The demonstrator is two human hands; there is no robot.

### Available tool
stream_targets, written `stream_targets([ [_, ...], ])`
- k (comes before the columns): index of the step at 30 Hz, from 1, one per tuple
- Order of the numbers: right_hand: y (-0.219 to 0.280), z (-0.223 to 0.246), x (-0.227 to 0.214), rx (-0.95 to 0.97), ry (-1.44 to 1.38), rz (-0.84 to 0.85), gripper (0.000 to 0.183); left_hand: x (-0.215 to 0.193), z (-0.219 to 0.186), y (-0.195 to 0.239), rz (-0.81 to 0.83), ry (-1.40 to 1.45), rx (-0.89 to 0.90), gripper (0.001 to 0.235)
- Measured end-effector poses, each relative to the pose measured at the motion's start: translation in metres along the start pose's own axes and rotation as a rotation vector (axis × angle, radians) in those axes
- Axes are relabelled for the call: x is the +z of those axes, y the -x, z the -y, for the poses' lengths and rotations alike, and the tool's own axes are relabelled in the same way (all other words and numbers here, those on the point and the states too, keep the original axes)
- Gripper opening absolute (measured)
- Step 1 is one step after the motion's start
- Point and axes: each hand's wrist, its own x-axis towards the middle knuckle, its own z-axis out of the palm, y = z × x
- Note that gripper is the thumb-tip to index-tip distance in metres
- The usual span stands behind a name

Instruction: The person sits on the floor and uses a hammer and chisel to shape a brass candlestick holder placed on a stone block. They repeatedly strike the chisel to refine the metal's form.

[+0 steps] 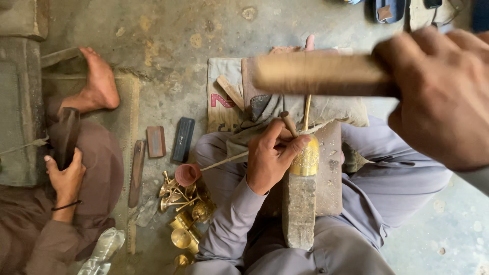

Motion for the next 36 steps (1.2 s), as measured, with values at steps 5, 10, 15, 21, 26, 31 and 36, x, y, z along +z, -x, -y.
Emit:
stream_targets([
  [5,0.035,0.006,0.001,0.023,-0.308,-0.003,0.044,-0.007,0.008,0.006,-0.055,-0.005,0.046,0.025],
  [10,0.084,0.058,0.03,0.365,-0.734,0.173,0.055,-0.025,0.016,0.03,-0.125,0.325,-0.152,0.025],
  [15,0.083,0.116,0.097,0.621,-0.966,0.237,0.073,-0.03,0.008,0.051,-0.036,0.004,-0.376,0.025],
  [21,0.082,0.136,0.119,0.642,-1.38,0.011,0.084,-0.019,0.015,0.054,0.074,0.057,-0.425,0.034],
  [26,0.081,0.111,0.147,0.363,-1.839,0.159,0.082,-0.022,0.02,0.057,0.129,0.075,-0.442,0.035],
  [31,0.085,0.116,0.174,0.39,-1.906,0.201,0.078,-0.03,0.018,0.047,0.062,0.142,-0.385,0.033],
  [36,0.117,0.122,0.17,0.54,-1.674,0.088,0.091,-0.048,0.0,0.025,-0.013,0.044,-0.315,0.04],
])
